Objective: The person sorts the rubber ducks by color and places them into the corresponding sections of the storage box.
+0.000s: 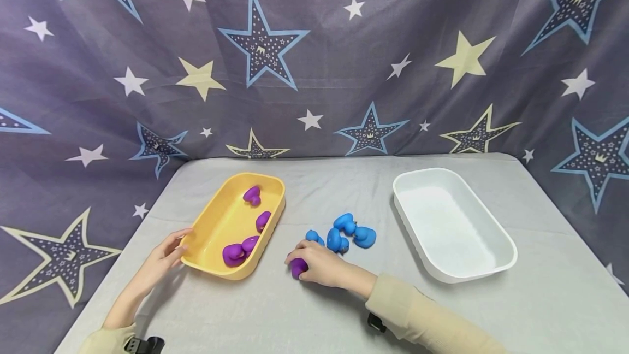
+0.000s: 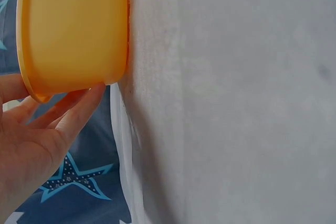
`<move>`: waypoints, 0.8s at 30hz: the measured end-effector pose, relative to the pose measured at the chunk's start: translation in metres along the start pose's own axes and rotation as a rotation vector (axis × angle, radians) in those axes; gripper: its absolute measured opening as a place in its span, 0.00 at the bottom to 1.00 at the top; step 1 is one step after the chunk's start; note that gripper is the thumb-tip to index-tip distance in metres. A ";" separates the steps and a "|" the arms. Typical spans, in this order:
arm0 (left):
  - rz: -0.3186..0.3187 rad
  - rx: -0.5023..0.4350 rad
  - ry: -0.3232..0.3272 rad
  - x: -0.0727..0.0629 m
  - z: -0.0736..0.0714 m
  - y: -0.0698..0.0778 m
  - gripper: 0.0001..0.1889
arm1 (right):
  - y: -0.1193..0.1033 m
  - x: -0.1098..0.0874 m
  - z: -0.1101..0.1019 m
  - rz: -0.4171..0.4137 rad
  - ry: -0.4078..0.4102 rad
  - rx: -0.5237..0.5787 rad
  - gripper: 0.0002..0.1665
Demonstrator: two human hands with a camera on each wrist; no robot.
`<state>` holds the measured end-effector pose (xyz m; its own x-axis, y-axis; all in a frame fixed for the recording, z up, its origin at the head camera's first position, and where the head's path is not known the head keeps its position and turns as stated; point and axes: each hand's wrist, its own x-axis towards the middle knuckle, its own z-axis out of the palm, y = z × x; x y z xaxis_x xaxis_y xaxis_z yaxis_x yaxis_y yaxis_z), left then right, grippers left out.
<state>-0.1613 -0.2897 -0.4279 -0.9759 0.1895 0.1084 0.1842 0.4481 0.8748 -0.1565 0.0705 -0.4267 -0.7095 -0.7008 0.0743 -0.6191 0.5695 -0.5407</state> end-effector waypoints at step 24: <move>0.008 -0.007 0.005 0.000 0.001 0.002 0.19 | 0.002 0.009 0.000 0.003 -0.027 0.019 0.19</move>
<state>-0.1611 -0.2883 -0.4269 -0.9750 0.1886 0.1175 0.1909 0.4402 0.8774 -0.1646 0.0655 -0.4272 -0.7019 -0.7105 0.0504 -0.6105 0.5637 -0.5564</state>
